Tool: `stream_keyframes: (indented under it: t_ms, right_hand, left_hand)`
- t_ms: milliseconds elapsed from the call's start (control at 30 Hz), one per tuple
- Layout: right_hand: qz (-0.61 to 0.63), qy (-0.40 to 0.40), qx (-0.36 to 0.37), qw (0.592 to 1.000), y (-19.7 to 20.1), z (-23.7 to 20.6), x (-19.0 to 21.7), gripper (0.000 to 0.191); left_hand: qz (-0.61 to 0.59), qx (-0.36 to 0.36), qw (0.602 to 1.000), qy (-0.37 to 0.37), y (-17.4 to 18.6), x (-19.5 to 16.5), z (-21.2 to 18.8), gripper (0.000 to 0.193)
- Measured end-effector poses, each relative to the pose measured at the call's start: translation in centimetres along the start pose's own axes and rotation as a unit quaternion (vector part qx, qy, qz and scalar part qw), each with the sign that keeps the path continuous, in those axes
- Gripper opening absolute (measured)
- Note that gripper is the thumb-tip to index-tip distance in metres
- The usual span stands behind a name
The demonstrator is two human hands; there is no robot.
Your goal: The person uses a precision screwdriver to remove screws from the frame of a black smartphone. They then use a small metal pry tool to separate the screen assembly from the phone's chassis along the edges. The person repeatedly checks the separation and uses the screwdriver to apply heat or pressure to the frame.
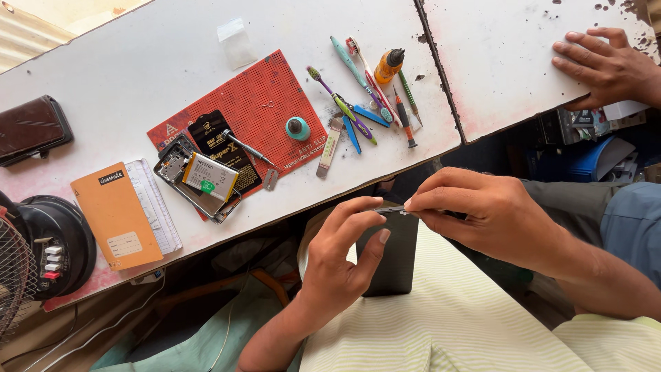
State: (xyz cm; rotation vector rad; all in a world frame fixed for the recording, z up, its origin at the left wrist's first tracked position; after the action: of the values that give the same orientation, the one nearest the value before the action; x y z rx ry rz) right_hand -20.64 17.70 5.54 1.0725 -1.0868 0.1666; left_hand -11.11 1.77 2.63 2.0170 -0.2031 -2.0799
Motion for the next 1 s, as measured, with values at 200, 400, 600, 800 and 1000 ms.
stream_keyframes:
  t_ms: [200, 400, 600, 800, 1000]
  right_hand:
    - [-0.015, 0.009, 0.003, 1.0, 0.2, -0.1, 0.8, 0.018]
    - [-0.033, 0.023, -0.003, 0.999, -0.1, -0.3, 1.5, 0.019]
    - [-0.046, 0.035, -0.019, 0.998, -0.6, -1.2, 1.0, 0.019]
    - [0.108, -0.098, -0.124, 0.982, -1.7, 0.4, -7.5, 0.018]
    - [-0.033, -0.039, -0.125, 0.991, -9.6, 6.5, -11.8, 0.021]
  left_hand:
    - [0.057, 0.011, 0.998, -0.025, -0.8, -1.1, 0.6, 0.021]
    - [0.032, 0.0, 0.999, -0.035, -0.8, -1.4, 0.5, 0.023]
    - [0.002, -0.014, 1.0, 0.0, -1.1, -0.6, 0.4, 0.021]
    - [-0.054, -0.053, 0.996, 0.039, -0.3, 1.4, 0.3, 0.017]
    - [-0.066, -0.071, 0.973, 0.209, 0.5, 6.3, -0.3, 0.013]
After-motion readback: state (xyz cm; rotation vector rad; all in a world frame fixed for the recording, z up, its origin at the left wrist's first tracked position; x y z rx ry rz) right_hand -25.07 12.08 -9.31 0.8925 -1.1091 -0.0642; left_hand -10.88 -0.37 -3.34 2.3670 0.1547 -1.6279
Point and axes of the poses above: each hand's wrist, its own z-axis towards the middle knuckle, its own y-axis out of the back of the hand, x = y × z, the point moved 7 cm from there along z, towards the middle knuckle, and after that the axes turned 8 degrees about y, right-handed, at the moved point
